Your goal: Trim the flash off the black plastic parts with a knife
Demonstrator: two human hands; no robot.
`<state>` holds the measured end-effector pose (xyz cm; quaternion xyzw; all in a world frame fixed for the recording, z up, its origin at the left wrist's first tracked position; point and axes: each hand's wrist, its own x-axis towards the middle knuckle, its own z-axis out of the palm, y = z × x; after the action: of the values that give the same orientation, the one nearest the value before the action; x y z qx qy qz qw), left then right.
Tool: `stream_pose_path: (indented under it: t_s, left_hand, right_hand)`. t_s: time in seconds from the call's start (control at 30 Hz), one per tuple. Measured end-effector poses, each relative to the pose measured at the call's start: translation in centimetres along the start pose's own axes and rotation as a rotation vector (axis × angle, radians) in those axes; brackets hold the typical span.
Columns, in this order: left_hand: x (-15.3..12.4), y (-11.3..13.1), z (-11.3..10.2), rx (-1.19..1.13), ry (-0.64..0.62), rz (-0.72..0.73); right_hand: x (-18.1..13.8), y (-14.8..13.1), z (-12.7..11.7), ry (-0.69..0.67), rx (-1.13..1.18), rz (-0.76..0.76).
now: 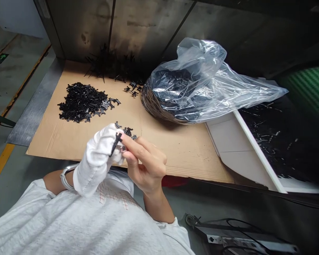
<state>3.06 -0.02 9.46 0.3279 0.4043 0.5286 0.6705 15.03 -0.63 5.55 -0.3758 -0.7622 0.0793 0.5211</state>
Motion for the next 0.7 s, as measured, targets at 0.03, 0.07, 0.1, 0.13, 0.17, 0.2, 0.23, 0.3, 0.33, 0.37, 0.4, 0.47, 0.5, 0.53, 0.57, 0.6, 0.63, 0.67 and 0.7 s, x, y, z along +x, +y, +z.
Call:
stream_pose_path:
  t_s: [0.03, 0.07, 0.1, 0.13, 0.17, 0.2, 0.23, 0.3, 0.33, 0.37, 0.4, 0.47, 0.5, 0.53, 0.57, 0.6, 0.63, 0.67, 0.7]
  left_hand:
    - [0.04, 0.05, 0.01, -0.005, -0.004, -0.021]
    - [0.06, 0.09, -0.02, -0.007, 0.001, -0.034]
    - [0.05, 0.12, -0.07, -0.006, 0.021, -0.036]
    - [0.02, 0.13, -0.15, -0.002, 0.049, -0.031]
    - [-0.05, 0.14, -0.23, 0.003, 0.073, -0.029]
    - [-0.13, 0.14, -0.33, 0.007, 0.089, -0.021]
    - [-0.22, 0.14, -0.43, 0.009, 0.096, -0.008]
    - [-0.42, 0.16, -0.58, 0.011, 0.078, 0.024]
    - [-0.52, 0.19, -0.63, 0.014, 0.056, 0.039]
    - [-0.61, 0.24, -0.65, 0.019, 0.032, 0.047]
    - [-0.68, 0.29, -0.64, 0.022, 0.008, 0.041]
    - [-0.79, 0.41, -0.53, 0.018, -0.006, -0.001]
    - [-0.82, 0.46, -0.45, 0.012, 0.013, -0.013]
    - [-0.84, 0.50, -0.38, 0.001, 0.041, -0.012]
    - [-0.85, 0.52, -0.33, -0.016, 0.073, 0.002]
    - [-0.85, 0.51, -0.30, -0.034, 0.099, 0.022]
    - [-0.85, 0.48, -0.32, -0.048, 0.106, 0.040]
    - [-0.85, 0.43, -0.38, -0.060, 0.100, 0.055]
    - [-0.85, 0.37, -0.47, -0.066, 0.084, 0.070]
  right_hand:
    - [0.02, 0.02, -0.01, -0.008, 0.000, -0.006]
    - [0.04, 0.03, -0.03, -0.018, -0.002, -0.010]
    - [0.06, 0.02, -0.04, -0.028, -0.004, -0.013]
    - [0.07, -0.01, -0.05, -0.034, -0.008, -0.015]
    - [0.07, -0.05, -0.05, -0.035, -0.012, -0.016]
    - [0.06, -0.09, -0.04, -0.036, -0.016, -0.018]
    - [0.04, -0.14, -0.02, -0.035, -0.020, -0.020]
    - [0.00, -0.22, 0.04, -0.030, -0.029, -0.027]
    - [-0.02, -0.27, 0.09, -0.026, -0.031, -0.030]
    - [-0.04, -0.31, 0.13, -0.023, -0.031, -0.032]
    - [-0.04, -0.36, 0.17, -0.023, -0.031, -0.032]
    - [-0.01, -0.48, 0.25, -0.017, -0.030, -0.030]
    - [0.01, -0.55, 0.28, -0.013, -0.032, -0.028]
    - [0.04, -0.62, 0.30, -0.007, -0.034, -0.027]
    - [0.05, -0.67, 0.32, -0.002, -0.037, -0.026]
    - [0.06, -0.71, 0.35, 0.004, -0.039, -0.026]
    - [0.05, -0.71, 0.39, 0.009, -0.040, -0.026]
    - [0.02, -0.69, 0.43, 0.012, -0.040, -0.026]
    - [-0.03, -0.63, 0.49, 0.018, -0.040, -0.026]
